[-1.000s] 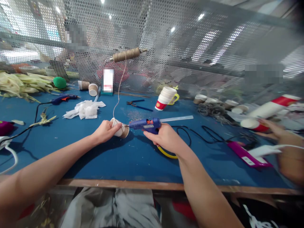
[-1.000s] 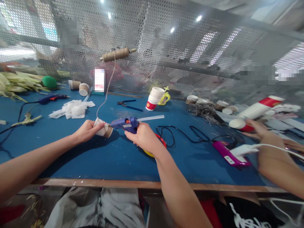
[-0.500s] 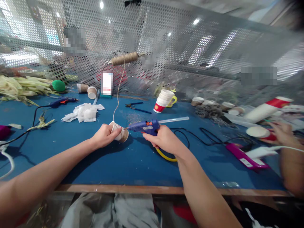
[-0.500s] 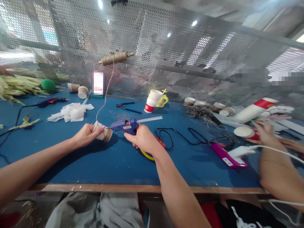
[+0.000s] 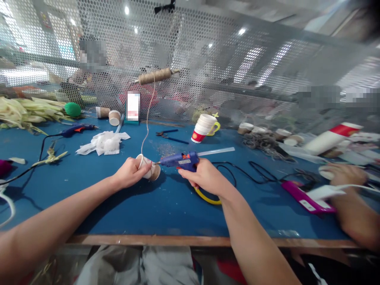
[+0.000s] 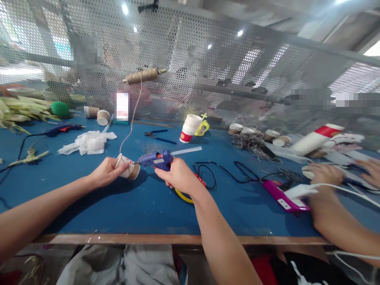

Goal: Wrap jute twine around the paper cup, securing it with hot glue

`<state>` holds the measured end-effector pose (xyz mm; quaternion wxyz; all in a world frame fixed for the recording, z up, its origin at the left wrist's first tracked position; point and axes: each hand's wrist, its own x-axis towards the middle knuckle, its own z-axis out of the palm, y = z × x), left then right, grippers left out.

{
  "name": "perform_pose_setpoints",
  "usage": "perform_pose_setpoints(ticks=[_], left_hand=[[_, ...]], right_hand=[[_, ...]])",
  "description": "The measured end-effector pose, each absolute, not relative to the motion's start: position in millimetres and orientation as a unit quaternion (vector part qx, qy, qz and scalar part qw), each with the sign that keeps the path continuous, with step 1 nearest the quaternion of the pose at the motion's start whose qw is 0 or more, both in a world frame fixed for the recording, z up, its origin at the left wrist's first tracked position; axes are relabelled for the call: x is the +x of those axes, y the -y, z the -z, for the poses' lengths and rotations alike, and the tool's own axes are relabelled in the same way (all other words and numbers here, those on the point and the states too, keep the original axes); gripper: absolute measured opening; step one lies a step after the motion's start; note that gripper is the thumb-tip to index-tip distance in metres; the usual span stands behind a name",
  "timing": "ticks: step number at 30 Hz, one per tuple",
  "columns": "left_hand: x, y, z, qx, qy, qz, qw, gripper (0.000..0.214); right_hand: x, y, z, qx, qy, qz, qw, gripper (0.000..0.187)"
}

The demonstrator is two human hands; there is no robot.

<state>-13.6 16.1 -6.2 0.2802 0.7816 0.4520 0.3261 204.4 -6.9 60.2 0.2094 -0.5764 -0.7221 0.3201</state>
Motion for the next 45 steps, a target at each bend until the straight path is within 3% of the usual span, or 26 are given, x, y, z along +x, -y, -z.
perform_pose_setpoints(ticks=[31, 45], left_hand=[[-11, -22, 9, 0.665, -0.519, -0.364, 0.395, 0.051], [-12, -16, 8, 0.744, -0.463, -0.362, 0.319, 0.047]], right_hand=[[198, 21, -61, -0.573, 0.730, -0.303, 0.220, 0.023], [201, 12, -62, -0.587, 0.720, -0.292, 0.225, 0.024]])
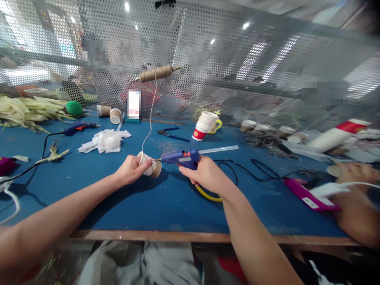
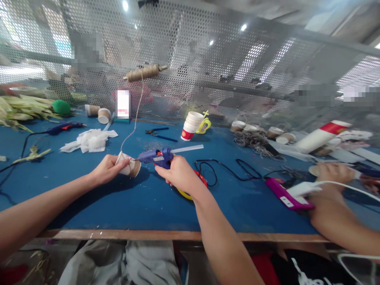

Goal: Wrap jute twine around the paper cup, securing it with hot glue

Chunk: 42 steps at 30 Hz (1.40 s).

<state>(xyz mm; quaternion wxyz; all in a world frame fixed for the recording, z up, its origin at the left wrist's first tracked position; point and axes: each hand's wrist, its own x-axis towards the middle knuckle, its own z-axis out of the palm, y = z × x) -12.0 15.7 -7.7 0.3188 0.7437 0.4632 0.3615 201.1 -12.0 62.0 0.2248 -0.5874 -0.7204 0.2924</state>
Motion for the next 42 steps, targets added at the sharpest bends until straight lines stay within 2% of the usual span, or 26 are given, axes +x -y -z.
perform_pose_setpoints(ticks=[10, 16, 19, 21, 26, 32, 34, 37, 39, 42], left_hand=[[-12, -10, 3, 0.801, -0.376, -0.382, 0.267, 0.042], [-14, -7, 0, 0.806, -0.360, -0.397, 0.251, 0.042], [-13, -5, -1, 0.808, -0.358, -0.391, 0.259, 0.040], [-12, -4, -2, 0.809, -0.358, -0.386, 0.260, 0.039], [-11, -2, -4, 0.814, -0.343, -0.385, 0.267, 0.038], [-9, -2, -4, 0.823, -0.318, -0.392, 0.261, 0.036], [-9, -1, -4, 0.822, -0.321, -0.388, 0.268, 0.035], [-8, 0, -3, 0.819, -0.330, -0.375, 0.283, 0.035], [-8, 1, -4, 0.816, -0.331, -0.369, 0.297, 0.038], [-7, 2, -5, 0.788, -0.343, -0.375, 0.348, 0.042]], right_hand=[[202, 8, -59, -0.580, 0.710, -0.326, 0.232, 0.020], [212, -15, -54, -0.556, 0.651, -0.396, 0.332, 0.013], [220, -42, -52, -0.603, 0.627, -0.341, 0.357, 0.010], [225, -61, -46, -0.657, 0.638, -0.260, 0.307, 0.013], [232, -93, -23, -0.714, 0.626, -0.200, 0.239, 0.030], [222, -93, -30, -0.734, 0.636, -0.106, 0.213, 0.024], [206, -79, -40, -0.694, 0.677, -0.116, 0.216, 0.031], [174, -49, -52, -0.445, 0.809, -0.304, 0.233, 0.037], [154, -31, -55, -0.352, 0.816, -0.375, 0.263, 0.032], [140, -15, -57, -0.340, 0.789, -0.376, 0.347, 0.018]])
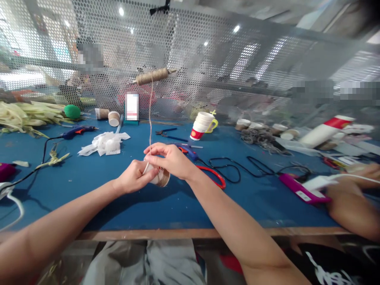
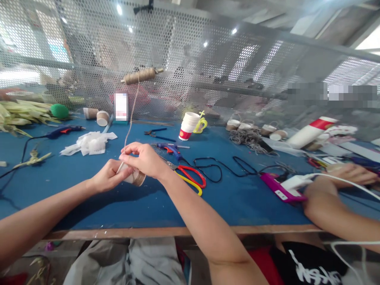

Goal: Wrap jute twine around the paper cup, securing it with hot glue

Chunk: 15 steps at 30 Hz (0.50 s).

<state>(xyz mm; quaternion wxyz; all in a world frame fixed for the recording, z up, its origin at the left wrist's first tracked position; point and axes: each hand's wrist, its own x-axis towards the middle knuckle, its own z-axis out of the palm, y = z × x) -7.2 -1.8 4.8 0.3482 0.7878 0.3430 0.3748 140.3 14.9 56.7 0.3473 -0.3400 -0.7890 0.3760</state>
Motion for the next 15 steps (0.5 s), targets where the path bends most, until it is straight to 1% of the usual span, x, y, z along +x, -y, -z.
perform_pose_setpoints(ticks=[4, 7, 11, 15], left_hand=[[-6, 2, -9, 0.709, -0.389, -0.390, 0.441, 0.050], [-4, 3, -11, 0.666, -0.401, -0.407, 0.480, 0.052], [-2, 5, -12, 0.650, -0.404, -0.408, 0.497, 0.055], [-2, 5, -11, 0.657, -0.417, -0.398, 0.486, 0.054]], right_hand=[[152, -11, -61, -0.389, 0.727, -0.387, 0.413, 0.019], [164, -11, -62, -0.412, 0.688, -0.399, 0.445, 0.021], [168, -13, -56, -0.431, 0.673, -0.400, 0.449, 0.022], [167, -15, -51, -0.441, 0.671, -0.402, 0.441, 0.021]])
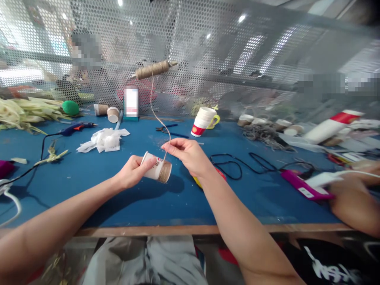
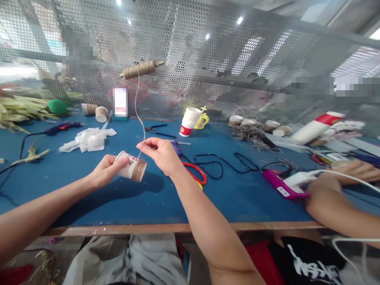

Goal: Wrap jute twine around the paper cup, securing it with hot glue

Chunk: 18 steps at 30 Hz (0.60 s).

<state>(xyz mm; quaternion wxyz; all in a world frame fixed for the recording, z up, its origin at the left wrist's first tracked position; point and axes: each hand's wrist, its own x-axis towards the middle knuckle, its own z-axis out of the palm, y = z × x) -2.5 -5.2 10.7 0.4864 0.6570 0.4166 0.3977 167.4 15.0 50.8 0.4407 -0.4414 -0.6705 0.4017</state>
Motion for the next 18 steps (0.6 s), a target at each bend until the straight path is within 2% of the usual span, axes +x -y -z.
perform_pose_setpoints(ticks=[18], left_hand=[[-9.5, 10.4, -12.1, 0.779, -0.333, -0.429, 0.313, 0.047]], right_hand=[[166.3, -13.5, -45.2, -0.440, 0.665, -0.443, 0.409, 0.022]])
